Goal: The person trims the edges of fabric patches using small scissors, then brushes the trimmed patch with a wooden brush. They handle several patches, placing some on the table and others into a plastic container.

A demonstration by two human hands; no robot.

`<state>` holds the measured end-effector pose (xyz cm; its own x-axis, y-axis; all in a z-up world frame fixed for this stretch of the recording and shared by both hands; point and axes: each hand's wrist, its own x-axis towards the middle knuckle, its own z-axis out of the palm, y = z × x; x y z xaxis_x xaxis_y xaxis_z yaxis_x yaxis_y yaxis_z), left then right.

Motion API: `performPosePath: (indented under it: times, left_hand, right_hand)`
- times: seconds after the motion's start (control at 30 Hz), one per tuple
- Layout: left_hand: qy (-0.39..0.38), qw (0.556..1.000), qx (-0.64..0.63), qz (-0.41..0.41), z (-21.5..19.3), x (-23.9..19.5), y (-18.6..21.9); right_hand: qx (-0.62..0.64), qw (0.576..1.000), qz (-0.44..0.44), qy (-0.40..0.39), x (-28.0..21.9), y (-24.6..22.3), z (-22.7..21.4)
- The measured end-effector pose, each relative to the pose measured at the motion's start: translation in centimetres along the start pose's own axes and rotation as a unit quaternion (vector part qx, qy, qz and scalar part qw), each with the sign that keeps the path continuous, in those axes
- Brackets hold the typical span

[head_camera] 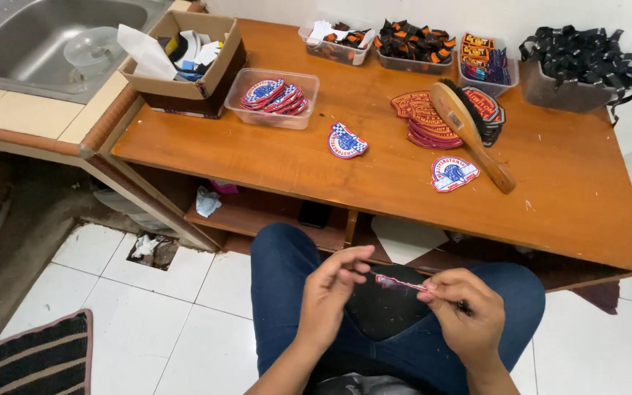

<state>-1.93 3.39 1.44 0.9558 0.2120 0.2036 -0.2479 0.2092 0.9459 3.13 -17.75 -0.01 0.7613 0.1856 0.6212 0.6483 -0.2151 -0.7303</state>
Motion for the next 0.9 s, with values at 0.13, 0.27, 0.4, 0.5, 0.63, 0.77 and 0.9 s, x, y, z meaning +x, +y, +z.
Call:
performPosePath:
  times: [0.13,0.27,0.4,0.5,0.63,0.77,0.9]
  left_hand:
    - [-0.023,0.991,-0.066,-0.116,0.9,-0.4,-2.2]
    - [0.003,0.988,-0.113,-0.108,1.6,-0.5,-1.3]
    - [0.022,0.993,-0.075,-0.086,1.4,-0.9,-1.4]
    - [-0.02,0.998,-0.025,-0.062,1.2,-0.9,-1.4]
    - [-0.046,0.999,-0.005,-0.027,1.0,-0.9,-1.3]
    - [-0.018,0.997,-0.063,-0.044,1.0,-1.0,-1.7]
    - [0.025,0.999,-0.027,-0.015,0.6,-0.7,-1.9]
  right_hand:
    - [-0.187,0.956,-0.223,-0.022,-1.8,1.7,-0.6]
    - [-0.212,0.934,-0.283,-0.052,-1.1,0.9,0.3]
    - [-0.128,0.988,-0.081,0.005,-2.0,1.7,1.0]
    - [0.115,0.977,0.181,0.011,-1.0,0.7,1.9]
    - [0.084,0.965,0.247,0.01,-0.4,0.6,1.4]
    - [0.094,0.963,0.249,0.045,-0.3,0.0,1.5]
    - [0.087,0.958,0.261,0.077,-0.4,0.4,1.4]
